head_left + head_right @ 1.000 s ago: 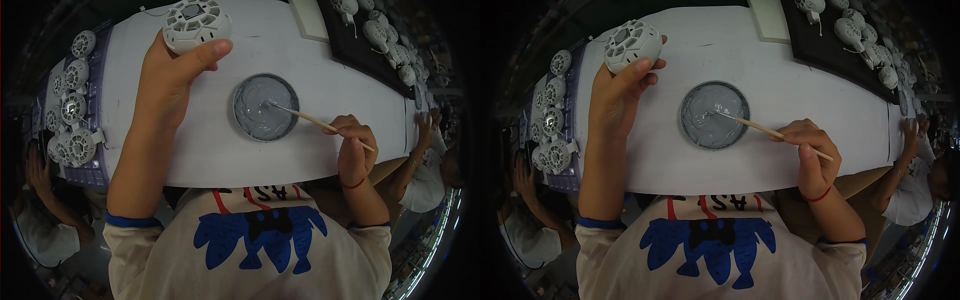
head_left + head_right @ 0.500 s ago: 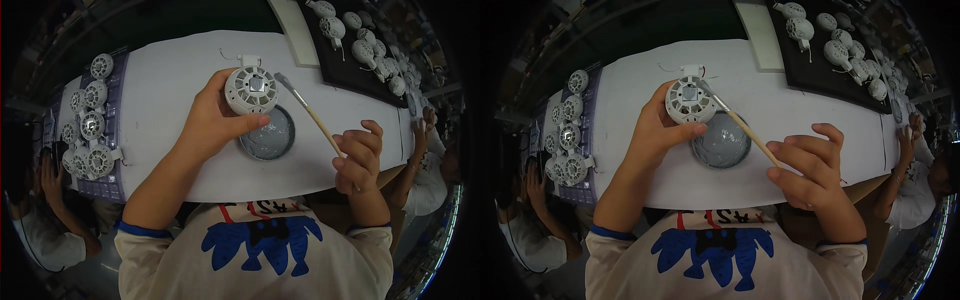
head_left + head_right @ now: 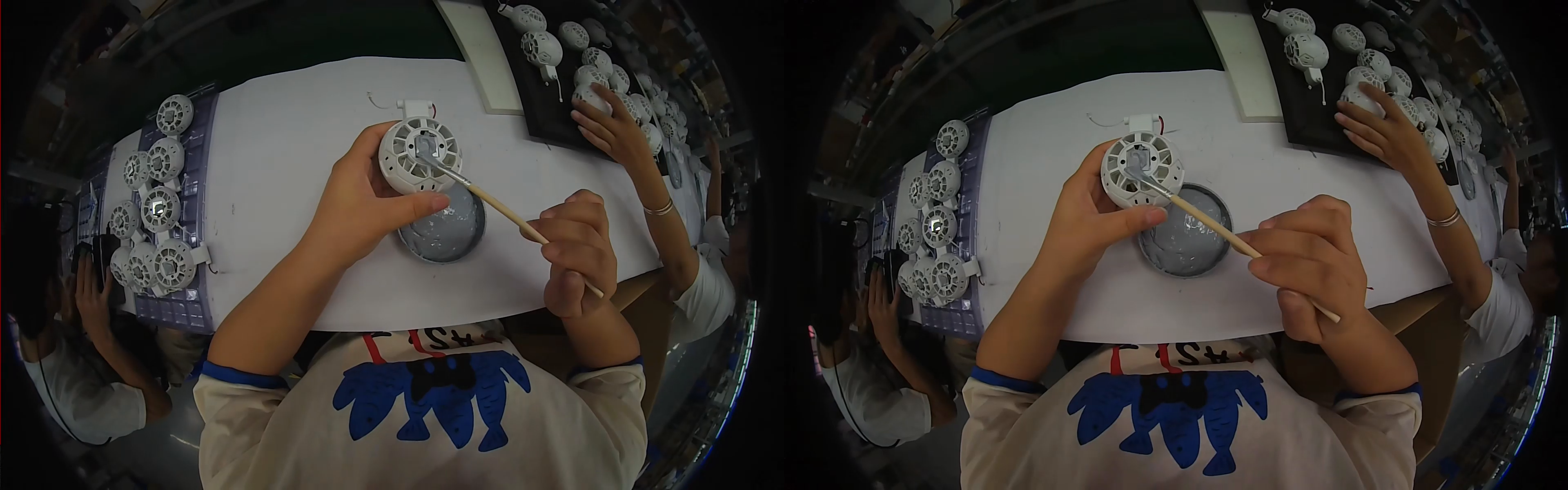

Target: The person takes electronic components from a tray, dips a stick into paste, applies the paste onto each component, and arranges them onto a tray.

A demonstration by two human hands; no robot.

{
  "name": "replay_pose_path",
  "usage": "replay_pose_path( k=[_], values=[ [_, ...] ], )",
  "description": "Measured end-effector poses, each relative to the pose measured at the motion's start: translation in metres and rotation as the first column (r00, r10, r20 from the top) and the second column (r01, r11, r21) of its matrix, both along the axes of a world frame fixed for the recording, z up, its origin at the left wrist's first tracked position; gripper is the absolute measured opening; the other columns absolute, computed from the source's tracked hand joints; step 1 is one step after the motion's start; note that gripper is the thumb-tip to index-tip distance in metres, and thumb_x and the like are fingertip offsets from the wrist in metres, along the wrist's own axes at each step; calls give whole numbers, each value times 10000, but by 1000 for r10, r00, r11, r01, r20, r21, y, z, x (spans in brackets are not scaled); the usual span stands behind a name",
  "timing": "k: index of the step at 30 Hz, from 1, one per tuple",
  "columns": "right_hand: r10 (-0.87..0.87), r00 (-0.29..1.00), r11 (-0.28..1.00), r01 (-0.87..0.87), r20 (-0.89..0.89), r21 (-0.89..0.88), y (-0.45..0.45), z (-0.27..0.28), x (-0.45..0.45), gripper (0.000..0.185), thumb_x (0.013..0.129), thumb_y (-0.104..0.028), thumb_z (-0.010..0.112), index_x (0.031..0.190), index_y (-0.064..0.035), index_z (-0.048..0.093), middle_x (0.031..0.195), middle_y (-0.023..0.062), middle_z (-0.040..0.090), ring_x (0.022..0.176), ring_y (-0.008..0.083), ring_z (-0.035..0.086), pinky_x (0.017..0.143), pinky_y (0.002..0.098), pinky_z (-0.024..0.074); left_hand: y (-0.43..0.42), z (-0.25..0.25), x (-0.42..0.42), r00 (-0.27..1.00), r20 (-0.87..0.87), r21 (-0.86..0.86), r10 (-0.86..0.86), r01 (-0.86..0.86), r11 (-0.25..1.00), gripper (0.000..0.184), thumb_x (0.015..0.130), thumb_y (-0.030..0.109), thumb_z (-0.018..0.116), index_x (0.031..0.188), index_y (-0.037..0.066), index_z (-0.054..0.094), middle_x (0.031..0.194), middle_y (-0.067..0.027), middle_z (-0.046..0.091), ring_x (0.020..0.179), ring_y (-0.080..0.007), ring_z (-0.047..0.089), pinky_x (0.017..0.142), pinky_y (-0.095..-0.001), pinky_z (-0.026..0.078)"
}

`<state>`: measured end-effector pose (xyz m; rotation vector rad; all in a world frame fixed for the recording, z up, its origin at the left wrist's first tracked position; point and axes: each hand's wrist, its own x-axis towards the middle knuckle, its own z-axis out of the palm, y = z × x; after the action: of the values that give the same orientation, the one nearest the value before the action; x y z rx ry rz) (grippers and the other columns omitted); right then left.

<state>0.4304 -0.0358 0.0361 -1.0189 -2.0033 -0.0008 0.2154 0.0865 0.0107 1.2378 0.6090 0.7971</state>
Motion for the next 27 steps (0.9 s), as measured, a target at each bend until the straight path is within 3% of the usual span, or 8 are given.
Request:
replay_pose_path(
  k=[3, 9, 13, 16, 19, 22, 24, 27],
  values=[
    [13, 999, 998, -10, -42, 56, 2, 8, -4, 144, 822, -143, 485, 899, -124, 605, 962, 89, 658, 885, 228, 558, 771, 390, 386, -1, 3, -1, 1000, 7, -28, -16, 16, 999, 713, 659, 45, 790, 1255, -21, 404, 1119, -153, 570, 1053, -233, 579, 905, -344, 489],
    [-60, 970, 984, 18, 235, 179, 5, 24, -3, 152, 734, -136, 550, 873, -154, 610, 1000, 78, 643, 870, 233, 545, 767, 391, 381, -1, 1, 1, 998, 19, -130, -55, 57, 990, 751, 608, 136, 816, 1248, -14, 454, 1081, -130, 598, 978, -217, 608, 822, -317, 513],
    [-108, 958, 973, 48, 264, 224, -2, 34, -5, 127, 870, -215, 490, 964, -175, 567, 1025, 91, 612, 912, 247, 530, 814, 431, 381, -8, 9, -2, 995, 42, -201, -86, 93, 975, 722, 645, 113, 803, 1241, -21, 419, 1041, -134, 596, 940, -198, 612, 767, -278, 521],
    [-156, 966, 953, 92, 208, 289, -5, 32, 7, 171, 954, -227, 393, 1008, -155, 540, 1080, 128, 578, 994, 280, 510, 898, 486, 372, -8, 17, -29, 999, -27, -80, 23, -25, 996, 768, 614, 200, 844, 1209, -33, 418, 1030, -155, 594, 972, -222, 597, 837, -304, 494],
    [-186, 972, 941, 134, 144, 312, -6, 21, 25, 183, 961, -200, 378, 1019, -137, 540, 1100, 145, 568, 1029, 312, 503, 941, 504, 360, 5, 51, -65, 974, -139, 212, 181, -149, 966, 738, 593, 234, 854, 1170, -28, 476, 1019, -142, 606, 946, -208, 604, 828, -286, 490],
    [-244, 962, 934, 198, 124, 298, -6, 9, 47, 193, 949, -156, 373, 1038, -115, 541, 1102, 158, 566, 1040, 331, 501, 954, 505, 356, 57, 88, -128, 808, -229, 473, 543, -395, 787, 694, 561, 293, 860, 1093, -32, 555, 989, -139, 635, 912, -208, 625, 801, -291, 503],
    [-257, 960, 932, 215, 113, 290, -5, 10, 49, 206, 942, -133, 369, 1051, -103, 542, 1105, 166, 565, 1041, 336, 500, 950, 500, 358, 109, 106, -170, 576, -344, 628, 742, -446, 638, 629, 559, 314, 842, 1028, -31, 604, 965, -146, 651, 882, -216, 640, 792, -300, 508],
    [-243, 964, 939, 205, 111, 277, -7, 15, 43, 246, 930, -104, 359, 1091, -74, 542, 1119, 186, 561, 1032, 333, 502, 920, 480, 369, 182, 110, -227, 283, -568, 677, 773, -374, 634, 704, 579, 301, 807, 1138, -49, 562, 1016, -186, 635, 907, -293, 630, 814, -366, 490]
  ],
)
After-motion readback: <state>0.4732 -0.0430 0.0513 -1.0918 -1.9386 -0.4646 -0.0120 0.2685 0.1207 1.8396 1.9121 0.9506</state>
